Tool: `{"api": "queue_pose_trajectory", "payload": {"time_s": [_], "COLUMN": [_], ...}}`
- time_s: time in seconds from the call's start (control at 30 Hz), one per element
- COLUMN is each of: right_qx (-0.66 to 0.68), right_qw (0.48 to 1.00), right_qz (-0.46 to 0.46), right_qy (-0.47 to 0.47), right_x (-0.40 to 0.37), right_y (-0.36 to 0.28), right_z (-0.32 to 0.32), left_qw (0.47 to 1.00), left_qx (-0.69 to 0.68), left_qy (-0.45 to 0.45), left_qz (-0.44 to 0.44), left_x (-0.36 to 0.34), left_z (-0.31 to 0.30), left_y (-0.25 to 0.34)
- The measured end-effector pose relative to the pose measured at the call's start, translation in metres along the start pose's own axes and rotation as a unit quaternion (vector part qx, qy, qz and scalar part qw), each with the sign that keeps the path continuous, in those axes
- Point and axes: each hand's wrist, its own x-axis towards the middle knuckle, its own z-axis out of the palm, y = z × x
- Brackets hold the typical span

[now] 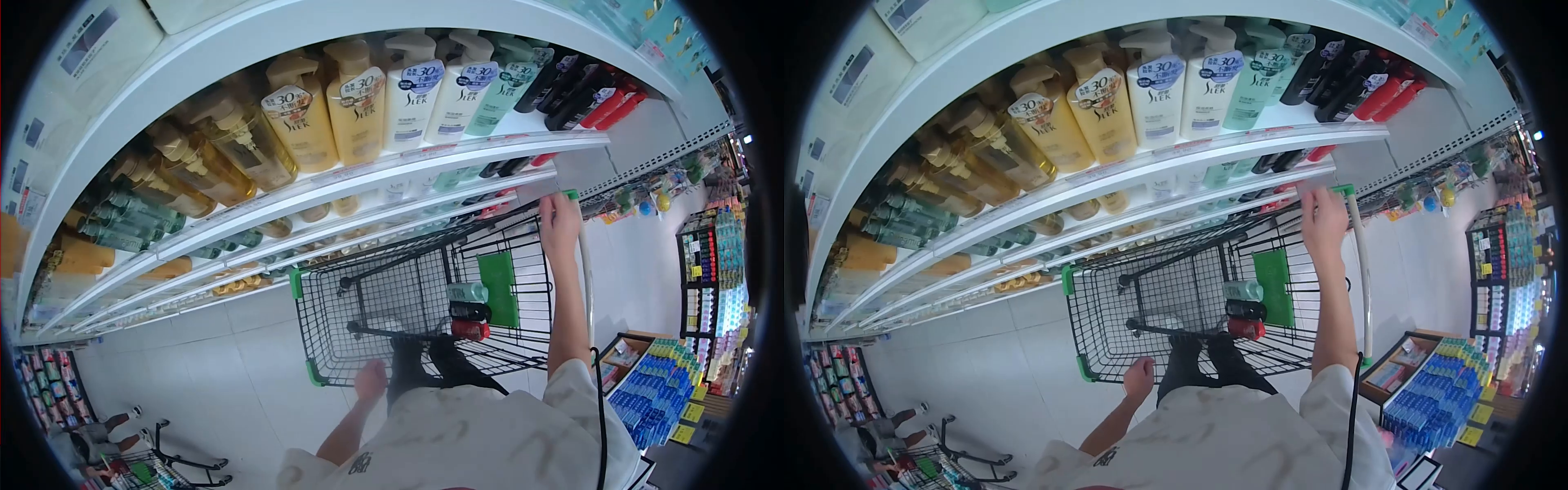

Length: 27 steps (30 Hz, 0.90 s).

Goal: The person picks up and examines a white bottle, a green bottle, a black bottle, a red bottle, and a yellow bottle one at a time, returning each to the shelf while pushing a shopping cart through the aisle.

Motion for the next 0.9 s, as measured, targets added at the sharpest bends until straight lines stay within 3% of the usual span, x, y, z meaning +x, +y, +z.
{"api": "queue_pose_trajectory", "payload": {"time_s": [0.1,0.17,0.3,0.37,0.4,0.5,0.57,0.6,0.67,0.73,0.9], "right_qx": [-0.170,-0.225,-0.319,-0.278,-0.308,-0.292,-0.248,-0.247,-0.199,-0.187,-0.113], "right_qw": [0.975,0.968,0.919,0.868,0.850,0.896,0.855,0.854,0.864,0.869,0.878], "right_qz": [0.133,0.116,0.225,0.372,0.378,0.312,0.414,0.419,0.397,0.398,0.406], "right_qy": [-0.058,-0.007,-0.053,-0.175,-0.199,-0.119,-0.188,-0.187,-0.239,-0.226,-0.228], "right_x": [-0.071,-0.118,-0.177,-0.204,-0.201,-0.214,-0.199,-0.195,-0.190,-0.195,-0.210], "right_y": [0.086,0.158,0.211,0.242,0.217,0.242,0.242,0.243,0.250,0.275,0.314], "right_z": [-0.016,-0.026,-0.050,-0.041,-0.045,-0.043,-0.055,-0.063,-0.081,-0.081,-0.090], "left_qw": [0.999,0.996,0.993,0.991,0.991,0.992,0.992,0.992,0.992,0.985,0.983], "left_qx": [0.035,0.064,0.065,0.094,0.095,0.112,0.121,0.125,0.129,0.147,0.167], "left_qy": [0.015,0.026,0.012,-0.006,-0.006,0.027,-0.004,-0.031,-0.010,0.073,0.071], "left_qz": [0.027,0.051,0.094,0.092,0.096,0.057,0.020,-0.017,0.004,0.049,0.037], "left_x": [0.003,0.004,0.004,0.006,0.006,0.003,-0.002,-0.003,-0.009,-0.011,-0.017], "left_z": [0.005,0.006,0.005,0.007,0.010,0.021,0.025,0.026,0.037,0.045,0.070], "left_y": [0.001,0.001,-0.002,0.004,0.004,0.006,0.009,0.011,0.010,0.015,0.021]}}
